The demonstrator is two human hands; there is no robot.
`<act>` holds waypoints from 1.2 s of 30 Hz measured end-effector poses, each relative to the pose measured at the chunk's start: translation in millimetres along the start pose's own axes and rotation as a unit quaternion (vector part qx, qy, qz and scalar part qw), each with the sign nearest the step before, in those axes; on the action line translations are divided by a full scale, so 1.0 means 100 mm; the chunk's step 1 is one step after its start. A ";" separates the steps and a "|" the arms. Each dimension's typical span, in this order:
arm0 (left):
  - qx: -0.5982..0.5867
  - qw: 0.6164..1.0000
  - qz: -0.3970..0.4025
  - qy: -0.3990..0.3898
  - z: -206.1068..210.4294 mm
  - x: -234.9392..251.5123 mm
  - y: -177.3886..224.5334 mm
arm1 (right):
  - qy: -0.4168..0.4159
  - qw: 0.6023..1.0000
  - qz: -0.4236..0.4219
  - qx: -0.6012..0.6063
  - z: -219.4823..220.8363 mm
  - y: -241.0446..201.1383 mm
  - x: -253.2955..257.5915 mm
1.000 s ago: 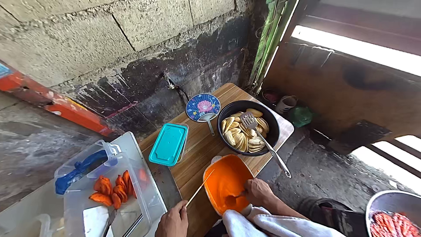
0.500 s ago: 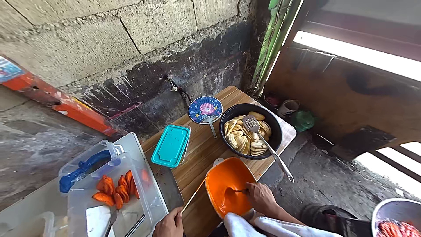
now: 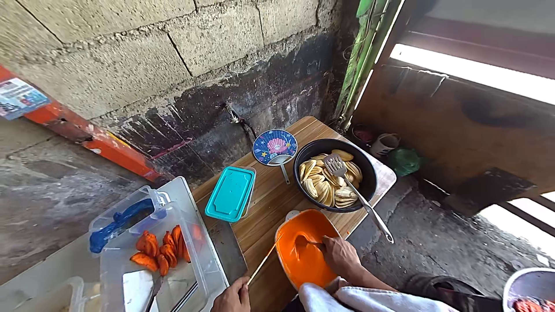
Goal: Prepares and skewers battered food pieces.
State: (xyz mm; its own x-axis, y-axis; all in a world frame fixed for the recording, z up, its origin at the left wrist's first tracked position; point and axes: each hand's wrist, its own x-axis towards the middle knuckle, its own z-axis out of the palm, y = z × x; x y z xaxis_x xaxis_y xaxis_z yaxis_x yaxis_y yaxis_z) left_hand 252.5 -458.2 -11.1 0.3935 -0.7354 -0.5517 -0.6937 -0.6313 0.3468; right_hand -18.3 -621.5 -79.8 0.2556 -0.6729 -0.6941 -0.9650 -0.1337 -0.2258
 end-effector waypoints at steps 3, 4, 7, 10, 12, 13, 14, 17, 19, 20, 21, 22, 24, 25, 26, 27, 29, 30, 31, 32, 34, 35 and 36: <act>-0.003 1.000 -0.003 0.006 0.00 -0.03 -0.04 | -0.022 0.999 -0.031 -0.002 0.03 -0.02 0.03; -0.001 1.000 -0.003 0.005 0.00 -0.02 -0.04 | -0.022 1.000 -0.015 0.000 0.03 -0.03 0.04; 0.002 1.000 -0.004 0.006 -0.03 -0.01 -0.03 | -0.007 1.000 0.006 0.000 -0.02 -0.08 0.05; -0.003 1.000 -0.007 0.011 -0.04 -0.03 -0.04 | -0.030 0.999 -0.025 -0.003 0.00 -0.06 0.10; 0.001 1.000 -0.006 0.009 -0.04 -0.03 -0.02 | -0.005 1.000 0.008 0.015 -0.01 -0.06 0.11; 0.002 1.000 -0.007 0.009 -0.05 -0.03 -0.03 | 0.004 1.000 0.011 0.019 -0.02 -0.07 0.11; 0.001 1.000 -0.009 0.010 -0.05 -0.04 -0.03 | 0.005 1.000 -0.003 0.019 -0.02 -0.07 0.12; -0.001 1.000 -0.009 0.013 -0.03 -0.06 -0.06 | -0.006 0.999 -0.026 0.025 0.00 -0.04 0.14; -0.001 1.000 -0.011 0.007 -0.02 -0.06 -0.05 | 0.025 0.999 0.007 0.038 0.00 -0.03 0.14; 0.001 1.000 -0.014 0.005 -0.02 -0.06 -0.06 | 0.033 0.999 0.005 0.042 0.00 -0.03 0.15; 0.001 1.000 -0.016 0.006 -0.02 -0.06 -0.07 | 0.026 0.999 -0.008 0.043 -0.01 -0.03 0.16; 0.001 1.000 -0.015 0.009 -0.02 -0.07 -0.08 | 0.013 0.999 -0.023 0.040 0.00 -0.03 0.16; 0.002 1.000 -0.010 0.006 0.00 -0.07 -0.07 | 0.000 0.999 -0.012 0.033 -0.01 -0.05 0.15; 0.004 1.000 -0.008 0.005 0.00 -0.06 -0.06 | 0.008 0.999 0.005 0.036 -0.02 -0.06 0.15; 0.005 1.000 -0.008 0.004 -0.01 -0.05 -0.04 | 0.018 0.999 0.013 0.040 -0.03 -0.07 0.15; 0.004 1.000 -0.009 0.004 -0.01 -0.05 -0.04 | 0.022 0.999 0.008 0.041 -0.04 -0.09 0.15; -0.001 1.000 -0.009 0.007 -0.01 -0.07 -0.04 | 0.000 0.999 -0.016 0.044 -0.02 -0.11 0.17; 0.001 1.000 -0.008 0.007 0.00 -0.07 -0.03 | -0.015 0.999 -0.013 0.041 -0.02 -0.12 0.18; 0.003 1.000 -0.005 0.005 0.01 -0.07 -0.01 | -0.019 0.999 0.004 0.038 -0.03 -0.13 0.18; 0.006 1.000 -0.003 0.004 0.01 -0.07 0.00 | -0.009 0.999 0.022 0.037 -0.04 -0.14 0.18; 0.008 1.000 -0.004 0.004 -0.01 -0.07 0.02 | 0.006 0.999 0.026 0.036 -0.05 -0.14 0.18; 0.005 1.000 -0.005 0.005 0.00 -0.09 0.02 | 0.002 0.999 0.016 0.036 -0.04 -0.12 0.19; 0.003 1.000 -0.006 0.006 0.01 -0.10 0.01 | -0.009 0.999 0.012 0.039 -0.03 -0.09 0.21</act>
State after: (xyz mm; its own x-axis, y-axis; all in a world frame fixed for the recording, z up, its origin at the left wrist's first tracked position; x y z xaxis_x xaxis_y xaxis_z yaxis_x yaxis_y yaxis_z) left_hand 247.3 -451.0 -5.3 0.4085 -0.7306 -0.5472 -0.6925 -0.6386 0.3356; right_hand -4.4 -636.4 -89.8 0.2348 -0.6624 -0.7114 -0.9634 -0.0613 -0.2609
